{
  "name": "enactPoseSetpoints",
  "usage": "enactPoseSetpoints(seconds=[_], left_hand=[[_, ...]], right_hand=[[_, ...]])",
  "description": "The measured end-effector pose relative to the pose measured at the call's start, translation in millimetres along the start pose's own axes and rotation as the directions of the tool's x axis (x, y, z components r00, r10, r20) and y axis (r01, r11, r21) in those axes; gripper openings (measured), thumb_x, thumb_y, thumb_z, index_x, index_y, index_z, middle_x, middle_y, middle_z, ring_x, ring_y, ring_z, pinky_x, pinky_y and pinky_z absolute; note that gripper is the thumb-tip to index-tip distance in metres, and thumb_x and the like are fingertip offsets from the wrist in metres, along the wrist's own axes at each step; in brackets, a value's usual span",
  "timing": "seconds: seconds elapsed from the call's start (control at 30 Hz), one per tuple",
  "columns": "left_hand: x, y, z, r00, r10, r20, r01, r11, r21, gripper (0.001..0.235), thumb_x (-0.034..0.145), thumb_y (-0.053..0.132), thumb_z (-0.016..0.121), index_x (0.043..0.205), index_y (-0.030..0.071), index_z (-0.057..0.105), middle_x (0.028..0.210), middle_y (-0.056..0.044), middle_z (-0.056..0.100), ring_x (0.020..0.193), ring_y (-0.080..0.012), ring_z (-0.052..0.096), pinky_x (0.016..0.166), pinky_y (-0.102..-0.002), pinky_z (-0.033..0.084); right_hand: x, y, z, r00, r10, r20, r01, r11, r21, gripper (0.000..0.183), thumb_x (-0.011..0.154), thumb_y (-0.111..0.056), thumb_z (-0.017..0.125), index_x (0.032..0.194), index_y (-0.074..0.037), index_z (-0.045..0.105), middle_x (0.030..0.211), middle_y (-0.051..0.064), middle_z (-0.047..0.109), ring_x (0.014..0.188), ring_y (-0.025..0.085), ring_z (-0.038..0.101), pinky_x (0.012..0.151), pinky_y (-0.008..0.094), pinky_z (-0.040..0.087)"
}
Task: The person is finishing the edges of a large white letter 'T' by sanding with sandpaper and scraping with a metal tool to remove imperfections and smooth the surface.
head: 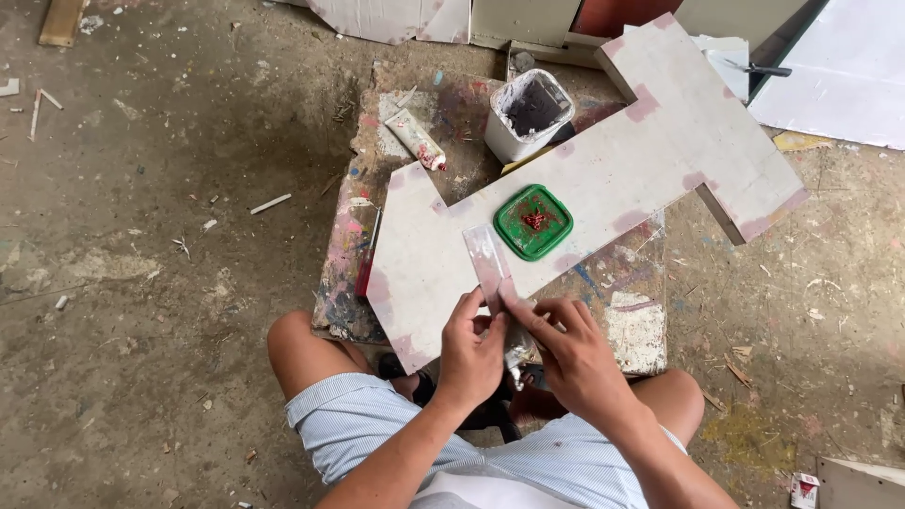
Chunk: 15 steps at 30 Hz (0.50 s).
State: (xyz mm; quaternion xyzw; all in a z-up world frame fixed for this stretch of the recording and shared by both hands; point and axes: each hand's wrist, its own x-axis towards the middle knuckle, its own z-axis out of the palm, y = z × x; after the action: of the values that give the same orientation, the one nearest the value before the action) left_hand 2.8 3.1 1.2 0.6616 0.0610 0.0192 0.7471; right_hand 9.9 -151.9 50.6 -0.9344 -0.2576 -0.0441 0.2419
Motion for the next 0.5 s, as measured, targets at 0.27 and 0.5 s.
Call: enactPoseSetpoints(seconds=[0.27, 0.5], left_hand=[[-14.0, -2.2, -1.5, 0.890, -0.377, 0.255, 0.455, 0.729, -0.511, 0.037, 0.092, 0.000, 0.069, 0.129, 0.002, 0.066, 0.100, -0.011, 0.065, 0.081, -0.0236, 0.071, 0.064, -0.038, 0.067], [-16.4, 12.8, 7.1, 0.856, -0.404, 0.323, 0.503, 0.508, -0.699, 0.033, 0.088, -0.005, 0.073, 0.121, -0.005, 0.067, 0.089, -0.011, 0.066, 0.068, -0.0217, 0.073, 0.056, -0.039, 0.068]], right_hand=[[-21.2, 44.7, 4.0, 0.971, -0.018, -0.237, 0.068, 0.977, 0.203, 0.051, 0.087, 0.006, 0.065, 0.127, -0.024, 0.075, 0.129, 0.010, 0.064, 0.112, 0.026, 0.063, 0.102, 0.040, 0.049], [-43.3, 51.9, 12.7, 0.975, 0.071, -0.210, 0.007, 0.937, 0.348, 0.052, 0.090, 0.010, 0.060, 0.125, -0.025, 0.076, 0.139, 0.016, 0.060, 0.133, 0.041, 0.055, 0.103, 0.054, 0.048]])
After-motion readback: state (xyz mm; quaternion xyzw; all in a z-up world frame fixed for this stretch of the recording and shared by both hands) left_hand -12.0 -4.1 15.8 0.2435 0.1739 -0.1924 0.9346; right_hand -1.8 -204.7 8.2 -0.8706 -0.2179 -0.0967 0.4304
